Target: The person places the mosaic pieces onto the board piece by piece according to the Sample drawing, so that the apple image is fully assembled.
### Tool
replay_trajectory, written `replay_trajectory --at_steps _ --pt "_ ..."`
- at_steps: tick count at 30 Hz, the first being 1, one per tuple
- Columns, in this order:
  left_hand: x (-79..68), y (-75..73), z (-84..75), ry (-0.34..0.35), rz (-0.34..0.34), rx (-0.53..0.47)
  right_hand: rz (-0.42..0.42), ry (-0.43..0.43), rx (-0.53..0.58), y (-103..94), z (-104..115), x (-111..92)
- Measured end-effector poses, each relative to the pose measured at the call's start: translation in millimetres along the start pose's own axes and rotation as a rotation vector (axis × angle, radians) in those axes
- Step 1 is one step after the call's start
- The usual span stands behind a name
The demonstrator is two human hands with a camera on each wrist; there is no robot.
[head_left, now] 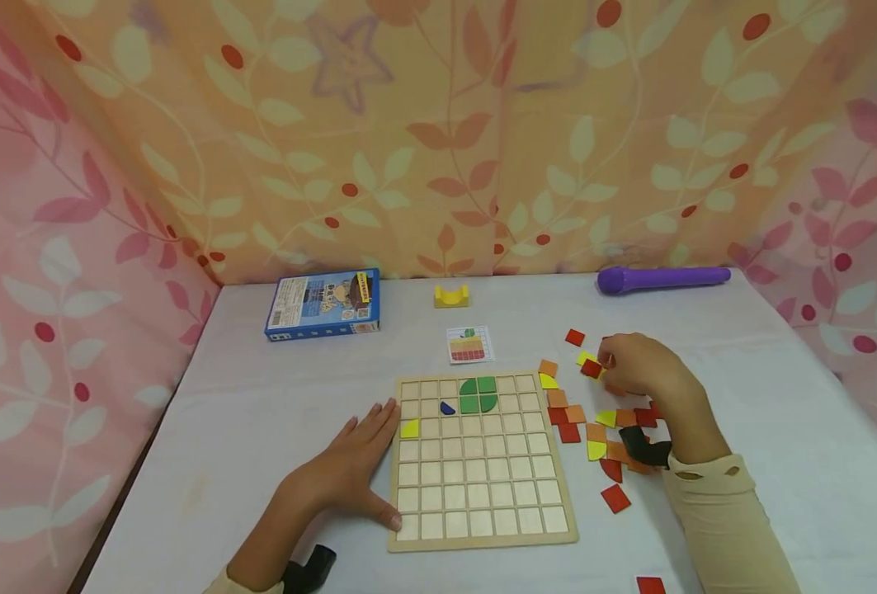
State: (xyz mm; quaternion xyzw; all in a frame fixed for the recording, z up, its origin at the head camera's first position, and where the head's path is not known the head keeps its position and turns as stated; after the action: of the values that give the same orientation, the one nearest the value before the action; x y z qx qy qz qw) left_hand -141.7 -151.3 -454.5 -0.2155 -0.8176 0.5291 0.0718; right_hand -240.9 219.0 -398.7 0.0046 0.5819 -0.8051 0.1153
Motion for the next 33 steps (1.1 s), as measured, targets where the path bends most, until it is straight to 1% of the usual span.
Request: replay_trajectory --at_steps 2,5,10,16,23,28,33 --pt "0.6 -0.2 -0.2 0.001 -0.001 0.004 0.008 0.038 0.023 2.2 -14 4" --pt "0.8 -0.4 -0.5 0.006 -0.003 0.011 0.024 0.036 0.042 9.6 -22 9" --pt "0.8 -0.7 -1.7 0.008 0.0 0.014 0.007 0.02 0.043 15.6 -23 15" --pt "-0.2 -2.1 -3.1 0.004 -0.001 0.012 0.016 0.018 0.038 13.9 -20 15" --pt "-0.2 -1.5 -0.6 -0.006 0.002 0.005 0.011 -0.033 0.078 10.8 -7 12" --pt "-0.8 -1.8 0.8 -0.007 -0.003 0.012 0.007 -0.115 0.111 13.9 11 10" --pt "-0.7 -1.9 -1.3 0.002 -0.005 -0.001 0.016 -0.18 0.128 17.2 28 5"
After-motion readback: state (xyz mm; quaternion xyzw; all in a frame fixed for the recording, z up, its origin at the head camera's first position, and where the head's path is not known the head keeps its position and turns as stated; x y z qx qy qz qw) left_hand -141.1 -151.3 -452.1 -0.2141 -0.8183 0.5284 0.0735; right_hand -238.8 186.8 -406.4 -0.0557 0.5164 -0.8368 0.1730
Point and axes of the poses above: each hand's wrist, its own x-axis towards the middle knuckle, its own y-axis out of the palm, z = x × y, the point moved 7 cm from there along x, towards the middle knuckle, and after that the axes turned 12 degrees about -z, right-handed, at the moved point
